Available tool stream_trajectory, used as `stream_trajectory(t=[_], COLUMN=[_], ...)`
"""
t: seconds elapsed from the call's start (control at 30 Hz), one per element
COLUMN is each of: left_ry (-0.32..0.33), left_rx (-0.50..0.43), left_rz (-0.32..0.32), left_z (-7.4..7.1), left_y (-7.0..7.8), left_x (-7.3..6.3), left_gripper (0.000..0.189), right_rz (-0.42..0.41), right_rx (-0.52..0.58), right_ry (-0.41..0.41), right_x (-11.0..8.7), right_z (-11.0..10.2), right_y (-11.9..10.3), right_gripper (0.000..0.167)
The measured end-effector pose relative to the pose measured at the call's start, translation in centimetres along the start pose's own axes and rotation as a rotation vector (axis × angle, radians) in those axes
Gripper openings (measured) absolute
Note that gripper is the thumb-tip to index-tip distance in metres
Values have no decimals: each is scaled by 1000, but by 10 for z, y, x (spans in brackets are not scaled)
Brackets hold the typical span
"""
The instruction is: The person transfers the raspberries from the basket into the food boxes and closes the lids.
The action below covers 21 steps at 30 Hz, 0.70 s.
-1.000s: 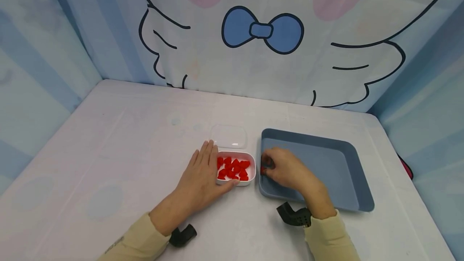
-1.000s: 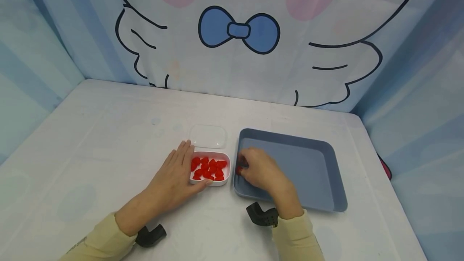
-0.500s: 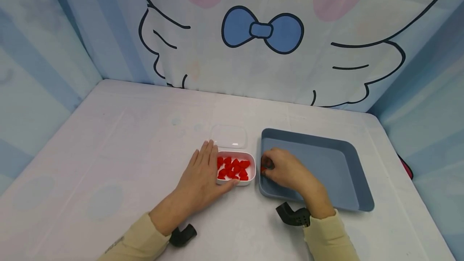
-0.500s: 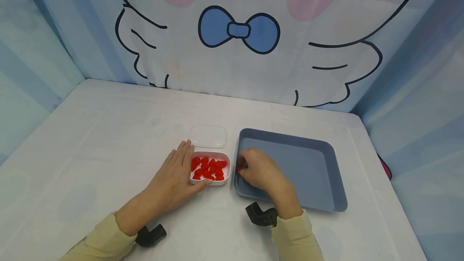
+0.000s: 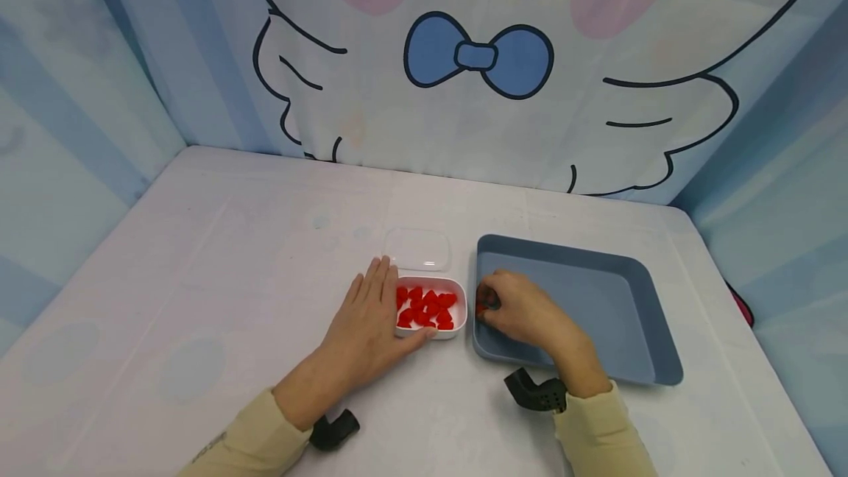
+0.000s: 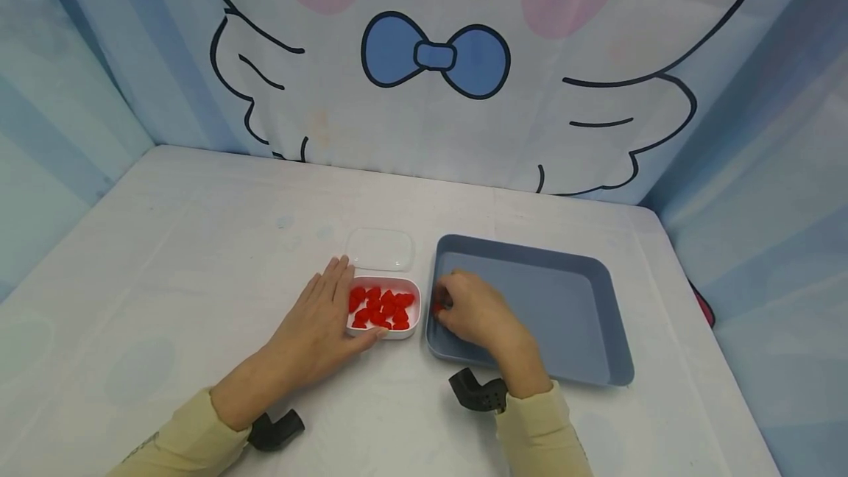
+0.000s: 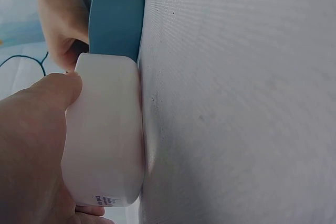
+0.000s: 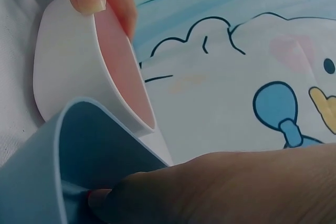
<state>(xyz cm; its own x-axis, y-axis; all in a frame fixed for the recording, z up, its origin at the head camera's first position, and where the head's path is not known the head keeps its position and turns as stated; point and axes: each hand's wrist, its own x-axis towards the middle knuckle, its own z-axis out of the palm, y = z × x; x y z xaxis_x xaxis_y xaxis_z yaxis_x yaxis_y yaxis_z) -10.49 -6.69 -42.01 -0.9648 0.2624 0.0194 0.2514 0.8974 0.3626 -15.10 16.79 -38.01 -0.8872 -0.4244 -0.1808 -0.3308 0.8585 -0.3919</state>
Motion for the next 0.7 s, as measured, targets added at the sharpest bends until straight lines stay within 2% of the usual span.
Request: stream_trajectory(t=[0.27, 0.7], left_ry=[3, 5], left_rx=[-9, -6], left_rz=[0, 0], left_z=[0, 0], left_y=[0, 0], left_x=[0, 0], left_gripper=[108, 109], right_rz=[-44, -26], right_rx=[12, 33], right_ry=[26, 60], right_x=[0, -1], right_z=[-2, -5], right_y=[4, 7], right_gripper=[11, 11])
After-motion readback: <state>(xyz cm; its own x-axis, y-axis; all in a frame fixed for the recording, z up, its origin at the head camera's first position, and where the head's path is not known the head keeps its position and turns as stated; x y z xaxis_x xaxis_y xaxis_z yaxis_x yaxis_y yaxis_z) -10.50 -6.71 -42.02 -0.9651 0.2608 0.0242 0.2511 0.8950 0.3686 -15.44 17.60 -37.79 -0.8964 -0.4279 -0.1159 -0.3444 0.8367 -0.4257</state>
